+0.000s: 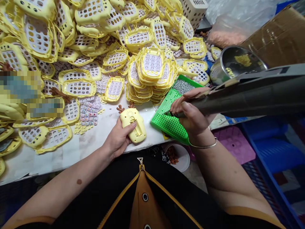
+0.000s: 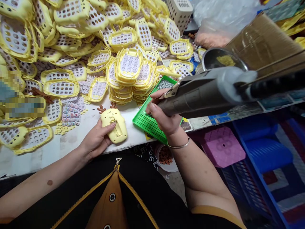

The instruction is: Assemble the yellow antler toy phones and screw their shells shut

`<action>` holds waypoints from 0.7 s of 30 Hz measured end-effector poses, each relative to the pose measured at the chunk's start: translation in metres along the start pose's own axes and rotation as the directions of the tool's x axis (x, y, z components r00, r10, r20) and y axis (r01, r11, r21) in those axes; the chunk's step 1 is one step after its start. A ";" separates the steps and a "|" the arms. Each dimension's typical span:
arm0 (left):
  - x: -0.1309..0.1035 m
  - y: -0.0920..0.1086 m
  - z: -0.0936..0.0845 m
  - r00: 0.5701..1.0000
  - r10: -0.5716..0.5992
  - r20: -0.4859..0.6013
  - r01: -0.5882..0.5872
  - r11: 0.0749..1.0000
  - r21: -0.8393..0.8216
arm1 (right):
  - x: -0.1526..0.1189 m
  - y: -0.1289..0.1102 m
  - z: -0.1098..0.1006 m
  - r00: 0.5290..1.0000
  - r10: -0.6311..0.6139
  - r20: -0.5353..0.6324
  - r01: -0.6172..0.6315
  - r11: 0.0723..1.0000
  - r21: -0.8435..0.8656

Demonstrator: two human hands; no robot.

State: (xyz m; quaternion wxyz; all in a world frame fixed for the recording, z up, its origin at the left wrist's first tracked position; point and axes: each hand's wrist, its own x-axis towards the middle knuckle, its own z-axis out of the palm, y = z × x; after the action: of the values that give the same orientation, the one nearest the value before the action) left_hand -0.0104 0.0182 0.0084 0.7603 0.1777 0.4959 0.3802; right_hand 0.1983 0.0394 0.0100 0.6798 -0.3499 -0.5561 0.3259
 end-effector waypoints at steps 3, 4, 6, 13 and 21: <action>0.001 0.000 -0.001 1.000 -0.002 0.011 0.002 1.000 0.001 | -0.001 -0.001 -0.002 1.000 0.019 0.008 -0.019 1.000 0.009; 0.001 -0.001 -0.002 1.000 -0.002 0.013 0.003 1.000 -0.002 | -0.001 -0.001 -0.002 1.000 0.024 0.012 -0.024 1.000 0.009; 0.002 -0.001 -0.003 1.000 0.002 0.017 -0.002 1.000 -0.013 | -0.002 -0.002 -0.003 0.999 0.035 0.028 -0.035 0.999 0.004; 0.001 -0.003 -0.005 0.999 0.025 0.030 -0.025 1.000 -0.011 | -0.002 0.001 -0.001 1.000 0.025 -0.002 -0.025 0.999 -0.045; -0.001 -0.005 -0.006 0.997 0.035 0.069 -0.032 0.999 -0.033 | -0.013 -0.047 0.030 0.997 -0.070 -0.025 0.073 0.987 0.142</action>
State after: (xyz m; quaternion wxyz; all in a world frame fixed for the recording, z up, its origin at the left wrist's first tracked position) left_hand -0.0133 0.0137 0.0028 0.7733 0.1870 0.4601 0.3943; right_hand 0.1694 0.0068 0.0465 0.7197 -0.2833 -0.5368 0.3370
